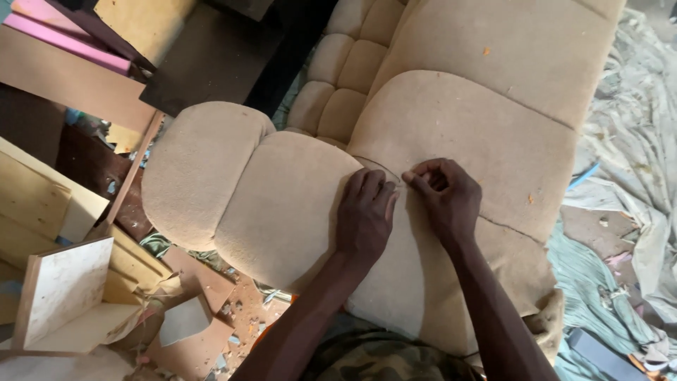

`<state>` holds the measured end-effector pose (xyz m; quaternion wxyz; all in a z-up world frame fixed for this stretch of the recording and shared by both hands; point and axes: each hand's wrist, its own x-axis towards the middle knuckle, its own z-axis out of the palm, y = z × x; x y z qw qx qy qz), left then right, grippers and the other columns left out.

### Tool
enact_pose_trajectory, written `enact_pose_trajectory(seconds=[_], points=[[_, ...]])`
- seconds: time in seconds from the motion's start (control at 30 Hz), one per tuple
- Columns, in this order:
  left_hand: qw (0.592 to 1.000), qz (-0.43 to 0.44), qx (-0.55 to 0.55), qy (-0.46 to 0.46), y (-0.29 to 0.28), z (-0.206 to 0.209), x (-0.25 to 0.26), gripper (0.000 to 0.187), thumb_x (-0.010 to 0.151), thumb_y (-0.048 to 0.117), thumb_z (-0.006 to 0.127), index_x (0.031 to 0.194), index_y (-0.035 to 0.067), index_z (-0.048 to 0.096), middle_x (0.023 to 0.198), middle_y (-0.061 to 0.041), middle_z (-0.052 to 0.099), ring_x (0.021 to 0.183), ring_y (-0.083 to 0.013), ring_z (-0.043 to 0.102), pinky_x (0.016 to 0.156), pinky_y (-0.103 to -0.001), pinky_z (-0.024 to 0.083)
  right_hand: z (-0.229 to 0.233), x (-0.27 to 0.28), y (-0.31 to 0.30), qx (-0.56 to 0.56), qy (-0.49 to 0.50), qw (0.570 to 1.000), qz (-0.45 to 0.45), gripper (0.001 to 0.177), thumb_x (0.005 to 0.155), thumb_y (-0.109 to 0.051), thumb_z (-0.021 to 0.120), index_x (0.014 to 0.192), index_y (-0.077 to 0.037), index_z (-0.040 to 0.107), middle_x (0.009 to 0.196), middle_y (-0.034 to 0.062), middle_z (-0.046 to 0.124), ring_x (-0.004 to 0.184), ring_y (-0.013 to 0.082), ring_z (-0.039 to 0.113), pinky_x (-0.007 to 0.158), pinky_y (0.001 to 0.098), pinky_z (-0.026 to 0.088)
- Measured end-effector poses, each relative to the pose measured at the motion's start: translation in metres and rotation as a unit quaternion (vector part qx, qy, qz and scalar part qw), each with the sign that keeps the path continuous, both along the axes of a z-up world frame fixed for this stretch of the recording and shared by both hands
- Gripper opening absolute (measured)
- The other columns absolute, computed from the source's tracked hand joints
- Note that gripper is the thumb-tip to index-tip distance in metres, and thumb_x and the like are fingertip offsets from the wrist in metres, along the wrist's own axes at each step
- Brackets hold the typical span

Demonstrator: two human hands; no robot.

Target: The person is sewing a seam on a beige upholstered sofa using a needle and thread. They repeatedly push the needle through the fabric and pull the thread to close a gap between two sections of the sofa cushion.

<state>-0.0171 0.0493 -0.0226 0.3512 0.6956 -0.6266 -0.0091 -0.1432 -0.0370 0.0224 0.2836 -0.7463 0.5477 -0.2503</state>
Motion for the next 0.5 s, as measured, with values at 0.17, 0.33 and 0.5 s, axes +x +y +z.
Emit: enact_pose_trajectory(seconds=[0.17,0.33,0.5], points=[[1.000,-0.007,0.014,-0.015,-0.001,0.001,0.002,0.010,0.100,0.015,0.066,0.101,0.006,0.069,0.100,-0.007,0.055,0.114,-0.0304,0.057,0.102,-0.044,0.047,-0.001,0.003,0.007,-0.034,-0.034,0.999,-0.002,0.029,0.087,-0.037,0.090,0.090,-0.013,0.075,0.075,0.0057,0.066,0.070,0.0232,0.066,0.065,0.0362,0.054],[0.999,-0.008,0.049,0.019,-0.006,0.006,0.004,0.011,0.100,0.015,0.063,0.097,0.006,0.069,0.101,-0.007,0.055,0.113,-0.0303,0.056,0.100,-0.043,0.047,0.003,0.006,0.010,-0.042,-0.048,0.998,-0.007,0.022,0.084,-0.030,0.089,0.088,-0.013,0.075,0.074,0.0055,0.065,0.070,0.0248,0.067,0.063,0.0369,0.054],[0.992,-0.002,0.098,0.083,-0.015,0.011,0.012,0.010,0.098,0.016,0.066,0.093,0.008,0.071,0.099,-0.005,0.054,0.104,-0.0268,0.056,0.094,-0.040,0.047,0.004,0.005,0.009,-0.056,-0.069,0.996,-0.010,0.019,0.083,-0.026,0.089,0.088,-0.014,0.075,0.074,0.0039,0.065,0.068,0.0233,0.067,0.063,0.0354,0.054]])
